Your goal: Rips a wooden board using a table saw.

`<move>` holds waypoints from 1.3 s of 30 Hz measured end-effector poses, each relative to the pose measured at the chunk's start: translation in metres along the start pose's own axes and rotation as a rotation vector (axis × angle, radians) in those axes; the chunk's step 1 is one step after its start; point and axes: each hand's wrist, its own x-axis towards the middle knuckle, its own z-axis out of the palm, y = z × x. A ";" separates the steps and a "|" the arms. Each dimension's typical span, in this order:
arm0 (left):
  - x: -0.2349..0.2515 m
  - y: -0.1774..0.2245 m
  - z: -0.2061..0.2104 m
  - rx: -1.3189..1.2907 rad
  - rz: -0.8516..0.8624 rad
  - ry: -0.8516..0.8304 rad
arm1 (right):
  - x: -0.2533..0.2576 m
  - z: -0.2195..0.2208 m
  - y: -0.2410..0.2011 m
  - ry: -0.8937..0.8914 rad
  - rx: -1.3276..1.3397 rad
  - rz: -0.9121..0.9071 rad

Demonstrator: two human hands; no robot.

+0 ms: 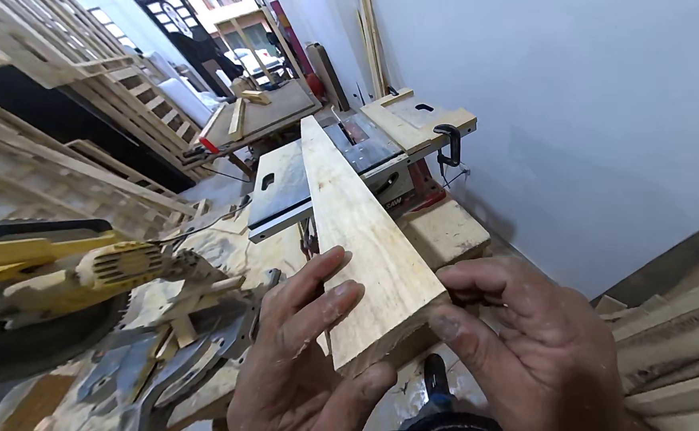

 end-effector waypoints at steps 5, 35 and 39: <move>0.003 -0.003 0.003 0.000 0.013 -0.006 | 0.001 -0.003 0.002 0.015 -0.001 0.006; -0.061 -0.107 0.018 -0.022 -0.443 -0.326 | -0.056 0.018 0.100 -0.374 -0.450 0.046; -0.037 -0.141 -0.017 -0.139 -0.439 -0.409 | -0.048 0.019 0.116 -0.343 -0.474 0.030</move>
